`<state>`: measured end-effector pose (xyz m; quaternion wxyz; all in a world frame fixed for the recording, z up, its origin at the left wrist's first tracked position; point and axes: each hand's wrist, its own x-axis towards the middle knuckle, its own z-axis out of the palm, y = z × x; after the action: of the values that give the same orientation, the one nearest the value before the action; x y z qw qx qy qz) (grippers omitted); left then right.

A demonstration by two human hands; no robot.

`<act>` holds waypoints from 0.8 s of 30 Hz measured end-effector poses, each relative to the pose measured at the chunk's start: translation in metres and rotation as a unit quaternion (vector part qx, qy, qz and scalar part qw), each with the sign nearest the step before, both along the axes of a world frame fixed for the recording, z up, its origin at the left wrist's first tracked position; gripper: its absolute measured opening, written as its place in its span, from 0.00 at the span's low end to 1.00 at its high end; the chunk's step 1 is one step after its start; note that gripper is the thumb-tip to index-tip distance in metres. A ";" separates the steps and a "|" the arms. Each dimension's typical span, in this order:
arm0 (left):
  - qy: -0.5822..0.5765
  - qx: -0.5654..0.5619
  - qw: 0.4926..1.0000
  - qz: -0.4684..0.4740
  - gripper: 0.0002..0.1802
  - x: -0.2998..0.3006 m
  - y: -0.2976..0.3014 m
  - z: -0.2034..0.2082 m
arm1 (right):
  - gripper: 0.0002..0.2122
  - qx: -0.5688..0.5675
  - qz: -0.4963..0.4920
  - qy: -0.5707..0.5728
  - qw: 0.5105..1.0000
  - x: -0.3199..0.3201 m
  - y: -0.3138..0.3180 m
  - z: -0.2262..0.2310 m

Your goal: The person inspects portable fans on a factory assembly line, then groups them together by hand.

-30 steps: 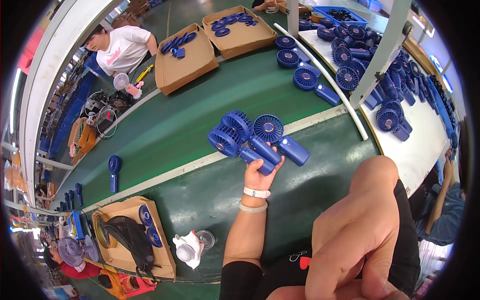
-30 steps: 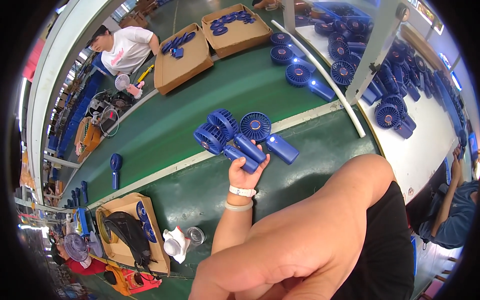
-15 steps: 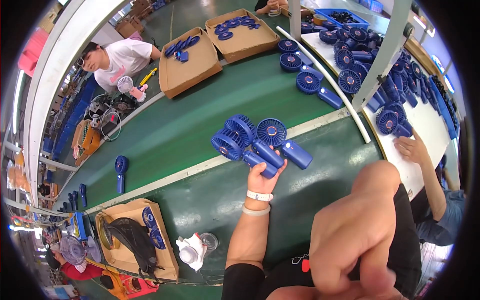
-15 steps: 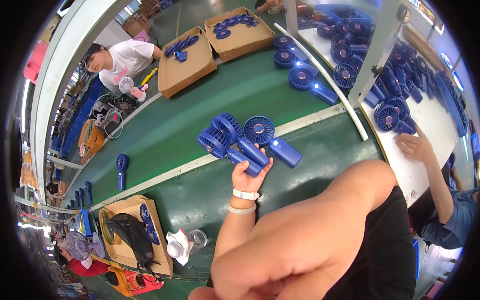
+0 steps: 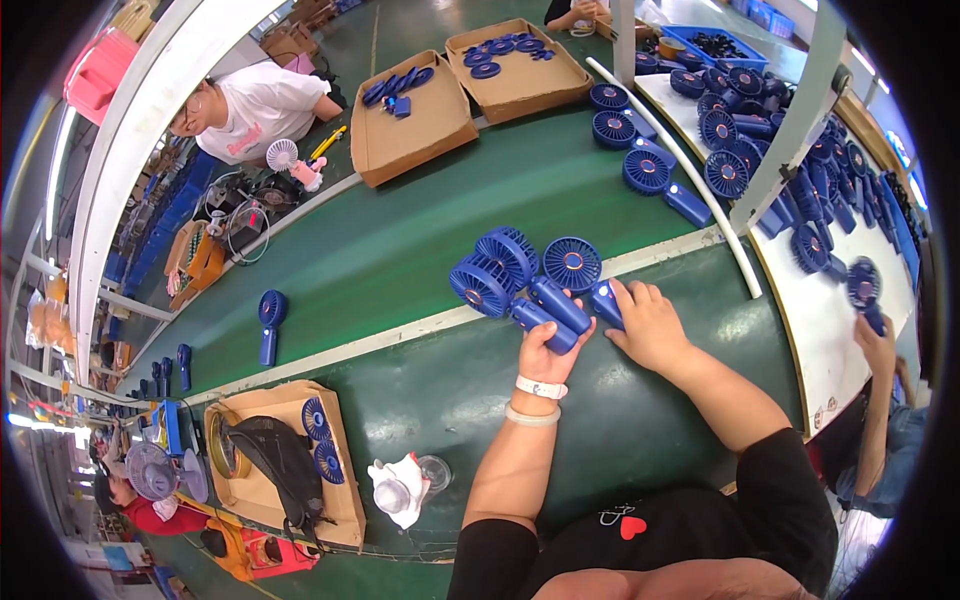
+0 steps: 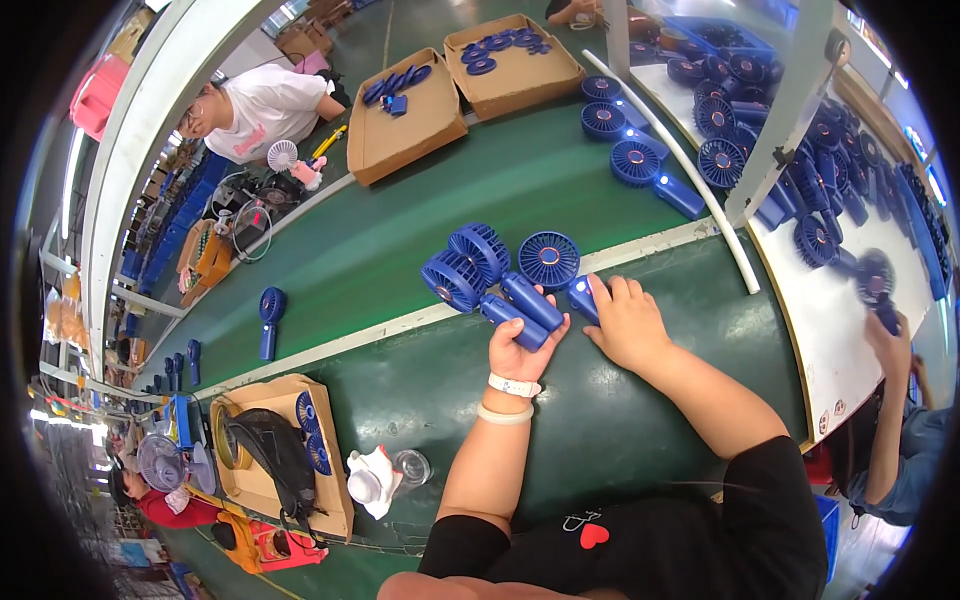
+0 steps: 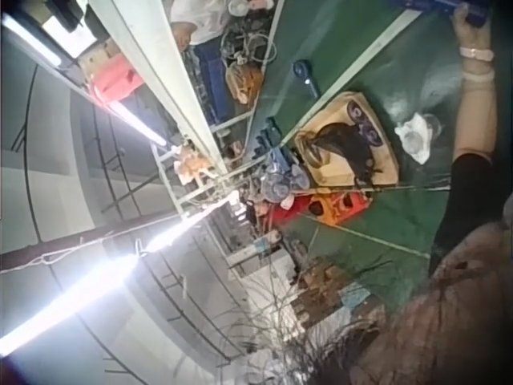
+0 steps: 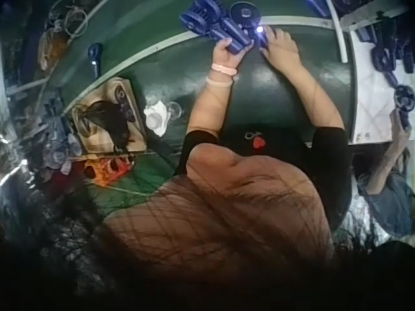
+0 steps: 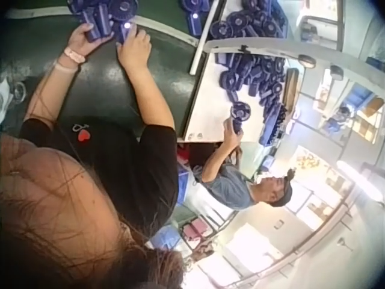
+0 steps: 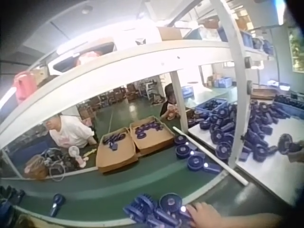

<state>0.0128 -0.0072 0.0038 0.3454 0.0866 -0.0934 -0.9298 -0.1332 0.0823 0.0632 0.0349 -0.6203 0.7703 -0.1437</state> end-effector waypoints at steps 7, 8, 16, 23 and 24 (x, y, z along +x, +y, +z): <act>-0.001 -0.006 1.000 -0.009 0.30 -0.001 0.001 0.001 | 0.27 -0.049 -0.018 -0.074 0.996 -0.018 -0.021 -0.009; 0.000 -0.013 1.000 -0.005 0.30 0.000 0.001 0.002 | 0.27 -0.065 -0.023 -0.146 0.987 -0.023 -0.027 -0.010; 0.007 -0.023 1.000 -0.017 0.30 0.000 0.002 0.001 | 0.19 -0.023 0.051 -0.871 0.487 -0.025 -0.042 -0.044; -0.006 -0.032 0.999 -0.006 0.31 -0.001 0.003 0.004 | 0.18 -0.030 0.072 -0.892 0.444 -0.035 -0.050 -0.041; -0.008 -0.031 0.999 -0.007 0.31 -0.001 0.003 0.005 | 0.18 -0.031 0.070 -0.894 0.442 -0.035 -0.050 -0.041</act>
<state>0.0117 -0.0040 0.0090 0.3407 0.0829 -0.1257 -0.9280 -0.1681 0.0327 0.0226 0.6945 -0.2010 0.2614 -0.6395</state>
